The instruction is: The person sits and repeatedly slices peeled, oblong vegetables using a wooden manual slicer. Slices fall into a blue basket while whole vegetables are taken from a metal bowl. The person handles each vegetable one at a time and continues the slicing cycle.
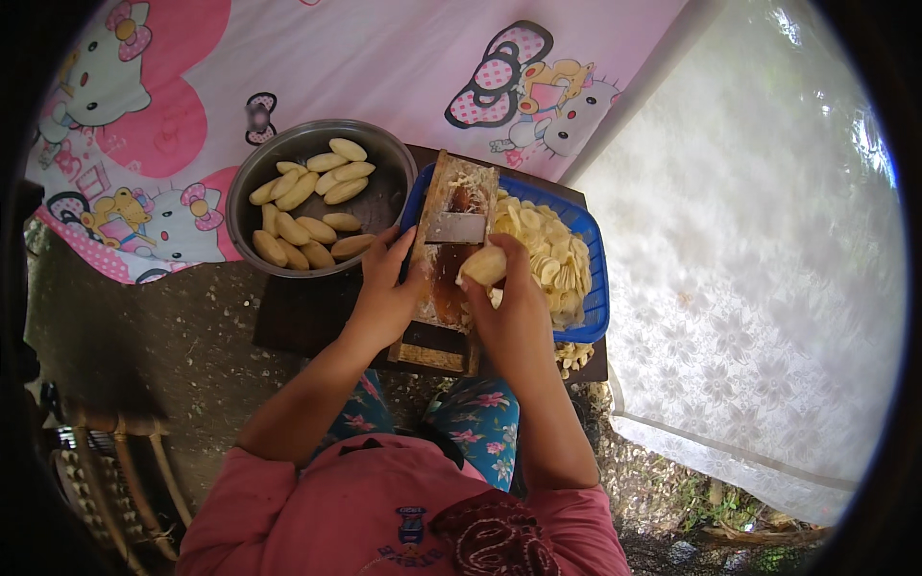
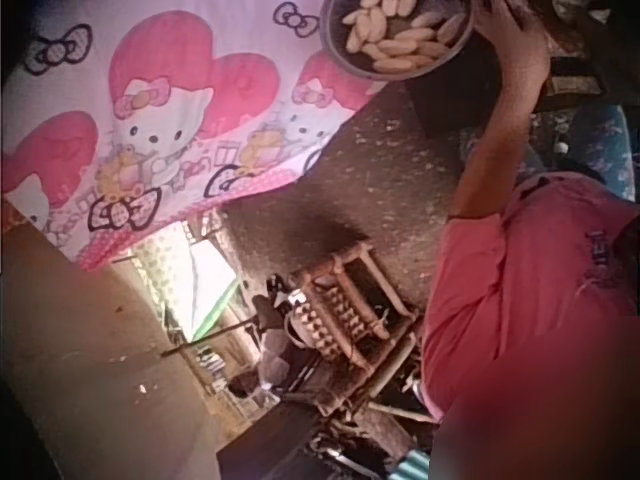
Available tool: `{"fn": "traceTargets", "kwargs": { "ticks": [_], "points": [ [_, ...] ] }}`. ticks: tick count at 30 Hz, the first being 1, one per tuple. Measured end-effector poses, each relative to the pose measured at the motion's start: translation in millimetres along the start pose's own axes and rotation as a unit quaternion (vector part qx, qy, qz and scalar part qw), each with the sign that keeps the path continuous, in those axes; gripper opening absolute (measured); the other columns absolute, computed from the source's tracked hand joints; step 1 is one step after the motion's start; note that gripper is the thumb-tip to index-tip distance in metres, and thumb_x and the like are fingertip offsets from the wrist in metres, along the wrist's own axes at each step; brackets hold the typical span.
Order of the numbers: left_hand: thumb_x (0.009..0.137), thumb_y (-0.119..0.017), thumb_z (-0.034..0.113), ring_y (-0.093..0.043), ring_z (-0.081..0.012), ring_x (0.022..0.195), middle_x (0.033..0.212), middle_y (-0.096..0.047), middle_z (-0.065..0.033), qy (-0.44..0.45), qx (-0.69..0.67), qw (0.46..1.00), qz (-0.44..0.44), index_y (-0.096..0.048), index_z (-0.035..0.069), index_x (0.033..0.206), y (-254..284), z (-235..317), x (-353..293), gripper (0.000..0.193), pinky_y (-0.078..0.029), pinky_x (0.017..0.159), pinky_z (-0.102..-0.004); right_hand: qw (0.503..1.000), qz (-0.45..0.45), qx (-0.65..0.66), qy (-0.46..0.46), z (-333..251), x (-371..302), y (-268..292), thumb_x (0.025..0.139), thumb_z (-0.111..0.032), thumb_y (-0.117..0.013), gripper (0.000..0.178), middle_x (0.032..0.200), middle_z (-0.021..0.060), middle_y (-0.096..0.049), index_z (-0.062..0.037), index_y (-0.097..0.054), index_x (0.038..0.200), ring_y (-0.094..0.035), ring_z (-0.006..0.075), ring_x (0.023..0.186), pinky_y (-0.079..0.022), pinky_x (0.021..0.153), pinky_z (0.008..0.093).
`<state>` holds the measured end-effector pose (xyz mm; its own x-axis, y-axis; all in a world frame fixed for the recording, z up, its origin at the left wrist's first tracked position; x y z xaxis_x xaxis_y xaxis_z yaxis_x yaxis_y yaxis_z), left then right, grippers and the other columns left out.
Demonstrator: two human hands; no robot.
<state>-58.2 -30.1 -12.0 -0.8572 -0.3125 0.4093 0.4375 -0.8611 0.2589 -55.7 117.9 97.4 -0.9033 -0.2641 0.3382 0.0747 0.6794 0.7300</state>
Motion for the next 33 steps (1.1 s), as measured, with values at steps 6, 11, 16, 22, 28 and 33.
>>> {"fn": "traceTargets", "kwargs": {
  "ticks": [6,11,16,22,28,33],
  "points": [
    [0.089,-0.054,0.007,-0.036,-0.0450,0.133,0.140,-0.040,-0.0337,-0.021,0.002,1.000,-0.014,-0.049,-0.013,0.130,0,15,13,0.045,-0.032,0.111,-0.0468,0.996,0.070,-0.002,0.050,32,93,-18,0.088,-0.012,-0.065,0.048,0.103,0.0271,-0.064,-0.0064,-0.043,0.130,-0.062,0.0462,0.096,-0.051,0.078,0.0469],
    [0.089,-0.053,0.005,-0.041,-0.0466,0.131,0.139,-0.041,-0.0345,-0.029,0.022,0.999,-0.039,-0.047,-0.013,0.131,5,20,17,0.046,-0.035,0.110,-0.0441,0.996,0.082,0.008,0.040,30,64,-4,0.086,-0.013,-0.068,0.054,0.102,0.0235,-0.066,-0.0075,-0.042,0.133,-0.066,0.0400,0.094,-0.052,0.078,0.0435],
    [0.090,-0.052,0.004,-0.043,-0.0448,0.131,0.140,-0.042,-0.0348,-0.034,0.025,0.999,-0.018,-0.046,-0.012,0.132,2,18,26,0.046,-0.036,0.110,-0.0415,0.999,0.016,-0.010,0.041,6,-1,6,0.085,-0.012,-0.071,0.053,0.104,0.0217,-0.066,-0.0082,-0.044,0.131,-0.067,0.0352,0.097,-0.054,0.079,0.0407],
    [0.090,-0.050,0.004,-0.045,-0.0433,0.129,0.138,-0.044,-0.0321,-0.024,0.036,0.998,-0.048,-0.045,-0.011,0.133,-2,18,31,0.046,-0.037,0.109,-0.0410,0.997,0.052,-0.001,0.065,28,63,-17,0.088,-0.016,-0.068,0.042,0.098,0.0205,-0.066,-0.0070,-0.048,0.123,-0.066,0.0357,0.096,-0.051,0.080,0.0409],
    [0.090,-0.052,0.003,-0.044,-0.0418,0.131,0.139,-0.044,-0.0299,-0.026,-0.016,0.997,-0.065,-0.041,-0.007,0.139,-1,15,35,0.051,-0.038,0.107,-0.0396,0.996,0.056,0.003,0.064,27,96,-17,0.088,-0.012,-0.064,0.040,0.102,0.0253,-0.065,-0.0059,-0.044,0.121,-0.062,0.0463,0.097,-0.049,0.081,0.0482],
    [0.089,-0.054,0.002,-0.043,-0.0393,0.132,0.138,-0.045,-0.0279,-0.009,-0.036,0.999,-0.037,-0.036,-0.001,0.145,-5,7,25,0.059,-0.035,0.108,-0.0379,0.995,0.025,-0.059,0.075,8,18,-8,0.089,-0.015,-0.065,0.044,0.107,0.0218,-0.064,-0.0051,-0.044,0.127,-0.064,0.0402,0.101,-0.050,0.083,0.0440]
  ]
}}
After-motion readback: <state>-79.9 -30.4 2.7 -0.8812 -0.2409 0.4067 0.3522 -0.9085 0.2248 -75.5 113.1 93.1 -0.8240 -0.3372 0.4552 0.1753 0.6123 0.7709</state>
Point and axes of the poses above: each hand's wrist, its own x-axis towards the middle knuckle, its own y-axis out of the back of the hand, z = x × y, the point moved 6 cm from there along x, towards the middle knuckle
